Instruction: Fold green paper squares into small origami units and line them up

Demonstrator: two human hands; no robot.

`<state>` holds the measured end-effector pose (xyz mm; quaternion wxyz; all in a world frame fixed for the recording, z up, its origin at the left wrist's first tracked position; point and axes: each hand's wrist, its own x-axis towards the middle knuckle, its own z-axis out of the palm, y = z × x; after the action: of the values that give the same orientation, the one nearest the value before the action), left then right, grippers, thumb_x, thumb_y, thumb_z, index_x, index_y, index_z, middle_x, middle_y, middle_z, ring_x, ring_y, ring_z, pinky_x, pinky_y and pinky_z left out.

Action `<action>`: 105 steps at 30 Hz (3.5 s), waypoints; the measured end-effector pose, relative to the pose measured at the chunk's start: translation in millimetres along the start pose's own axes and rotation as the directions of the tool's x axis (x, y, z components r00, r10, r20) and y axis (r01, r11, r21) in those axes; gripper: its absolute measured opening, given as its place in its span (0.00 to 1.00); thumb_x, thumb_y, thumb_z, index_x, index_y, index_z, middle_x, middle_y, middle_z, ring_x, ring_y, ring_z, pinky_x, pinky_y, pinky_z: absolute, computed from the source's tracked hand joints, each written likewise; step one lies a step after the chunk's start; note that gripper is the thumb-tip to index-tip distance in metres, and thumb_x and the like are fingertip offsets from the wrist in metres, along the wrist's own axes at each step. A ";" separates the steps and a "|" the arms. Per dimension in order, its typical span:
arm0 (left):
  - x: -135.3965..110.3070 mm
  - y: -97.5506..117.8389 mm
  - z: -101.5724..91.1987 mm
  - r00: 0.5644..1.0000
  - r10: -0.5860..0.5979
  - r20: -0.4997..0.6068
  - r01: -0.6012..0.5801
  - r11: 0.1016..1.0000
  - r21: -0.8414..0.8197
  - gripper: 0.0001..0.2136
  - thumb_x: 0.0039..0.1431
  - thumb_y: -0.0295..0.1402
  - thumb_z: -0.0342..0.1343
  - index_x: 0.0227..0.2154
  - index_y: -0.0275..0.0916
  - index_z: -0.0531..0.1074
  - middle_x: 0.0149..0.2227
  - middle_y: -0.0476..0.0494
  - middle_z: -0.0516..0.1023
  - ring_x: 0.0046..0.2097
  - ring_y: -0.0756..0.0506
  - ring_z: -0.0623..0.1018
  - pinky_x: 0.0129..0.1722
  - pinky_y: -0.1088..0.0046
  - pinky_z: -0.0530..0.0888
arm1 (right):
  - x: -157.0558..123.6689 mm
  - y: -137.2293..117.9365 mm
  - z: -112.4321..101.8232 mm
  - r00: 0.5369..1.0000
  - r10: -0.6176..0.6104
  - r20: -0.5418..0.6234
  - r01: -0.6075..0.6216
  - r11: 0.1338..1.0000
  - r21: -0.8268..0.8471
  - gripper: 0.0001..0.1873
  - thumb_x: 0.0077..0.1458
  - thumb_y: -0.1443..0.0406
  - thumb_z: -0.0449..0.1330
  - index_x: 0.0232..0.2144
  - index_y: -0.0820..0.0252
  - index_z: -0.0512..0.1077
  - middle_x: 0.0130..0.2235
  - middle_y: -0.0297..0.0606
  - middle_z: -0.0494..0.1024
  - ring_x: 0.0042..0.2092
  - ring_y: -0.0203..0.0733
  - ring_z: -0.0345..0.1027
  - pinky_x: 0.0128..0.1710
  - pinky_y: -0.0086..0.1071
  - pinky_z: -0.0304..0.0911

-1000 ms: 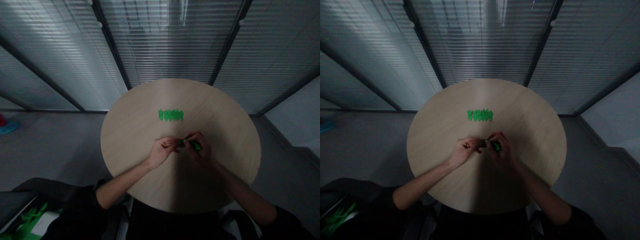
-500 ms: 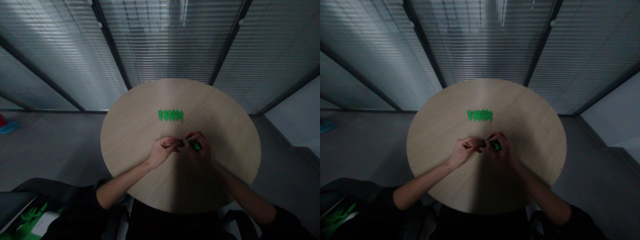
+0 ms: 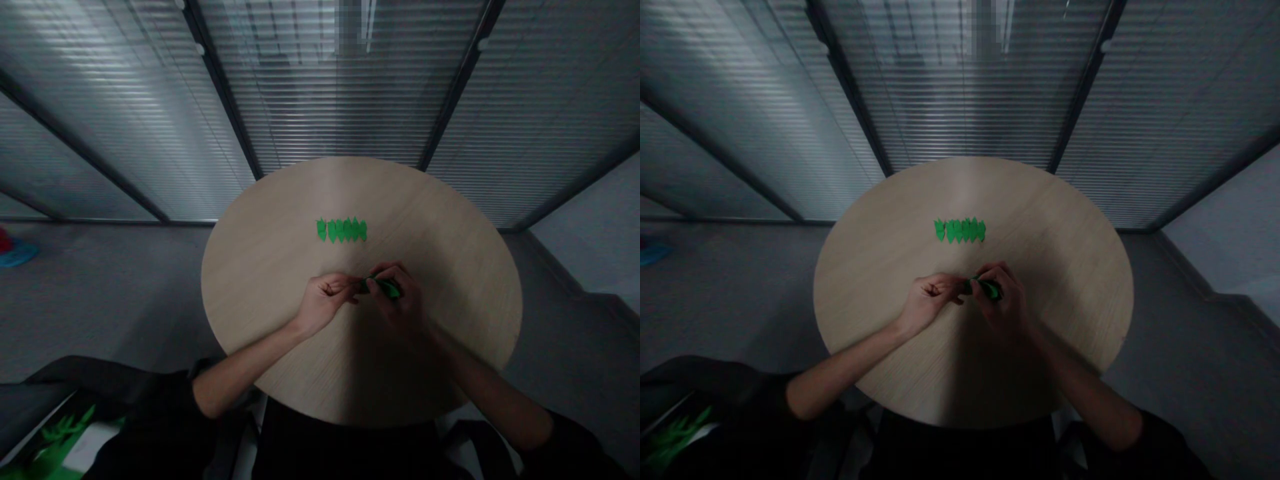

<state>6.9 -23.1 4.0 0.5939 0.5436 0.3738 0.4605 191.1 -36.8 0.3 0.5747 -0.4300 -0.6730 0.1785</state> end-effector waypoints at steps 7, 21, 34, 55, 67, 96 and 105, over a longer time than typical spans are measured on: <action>-0.7 0.4 0.2 1.000 0.008 0.000 -0.008 1.000 -0.024 0.13 0.57 0.41 0.70 0.35 0.34 0.82 0.31 0.42 0.86 0.30 0.47 0.84 0.33 0.70 0.85 | 0.1 -1.8 0.5 1.000 0.020 -0.001 -0.020 0.999 0.039 0.06 0.61 0.66 0.65 0.33 0.55 0.70 0.39 0.37 0.77 0.37 0.38 0.74 0.35 0.32 0.70; -1.2 3.0 3.8 1.000 -0.004 -0.016 0.002 0.996 -0.086 0.17 0.51 0.42 0.75 0.33 0.34 0.80 0.28 0.45 0.84 0.28 0.48 0.83 0.31 0.73 0.84 | -0.8 -4.2 1.3 0.996 -0.091 -0.013 0.091 0.996 0.013 0.07 0.60 0.69 0.66 0.35 0.54 0.71 0.40 0.38 0.76 0.39 0.40 0.74 0.38 0.35 0.72; -0.1 -3.9 1.2 0.998 0.042 -0.047 -0.045 0.997 -0.056 0.10 0.55 0.37 0.71 0.33 0.36 0.78 0.27 0.47 0.83 0.27 0.50 0.82 0.30 0.75 0.83 | 0.5 -4.2 0.5 0.999 -0.040 0.018 0.039 0.998 0.048 0.05 0.62 0.69 0.64 0.38 0.54 0.72 0.43 0.39 0.77 0.41 0.40 0.76 0.37 0.35 0.73; -0.9 2.2 3.6 0.998 0.037 -0.044 -0.038 0.998 -0.040 0.13 0.55 0.36 0.71 0.38 0.35 0.78 0.28 0.48 0.81 0.30 0.49 0.81 0.28 0.76 0.82 | -1.0 -3.6 1.5 0.998 -0.041 0.055 0.042 0.999 -0.004 0.05 0.61 0.68 0.64 0.37 0.54 0.72 0.45 0.41 0.74 0.43 0.43 0.75 0.40 0.40 0.76; -1.4 1.6 1.0 0.997 0.057 -0.044 -0.056 0.998 0.040 0.10 0.57 0.36 0.70 0.37 0.35 0.81 0.31 0.44 0.84 0.28 0.50 0.81 0.29 0.76 0.81 | -2.9 0.8 7.2 0.987 0.142 0.078 -0.150 0.982 0.117 0.14 0.61 0.64 0.65 0.47 0.52 0.68 0.43 0.37 0.77 0.39 0.40 0.78 0.34 0.33 0.75; -0.7 -3.2 -1.7 0.997 0.069 -0.032 -0.065 0.992 0.109 0.12 0.58 0.39 0.68 0.36 0.35 0.81 0.30 0.44 0.82 0.27 0.50 0.79 0.28 0.75 0.81 | -2.3 3.8 7.3 0.972 0.199 0.124 -0.206 0.977 0.046 0.10 0.62 0.59 0.66 0.42 0.55 0.74 0.39 0.40 0.84 0.38 0.45 0.82 0.40 0.40 0.78; 0.4 1.4 -1.5 0.999 0.032 -0.032 -0.030 0.997 0.067 0.08 0.58 0.36 0.69 0.35 0.35 0.82 0.29 0.45 0.83 0.26 0.50 0.80 0.28 0.75 0.82 | -3.8 4.8 3.8 0.982 0.134 0.135 -0.135 0.991 -0.002 0.10 0.62 0.59 0.66 0.45 0.53 0.73 0.41 0.39 0.84 0.39 0.45 0.81 0.41 0.40 0.78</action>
<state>5.5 -22.2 5.2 0.5622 0.5610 0.3902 0.4658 189.2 -36.1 -6.6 0.5161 -0.4593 -0.6792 0.2480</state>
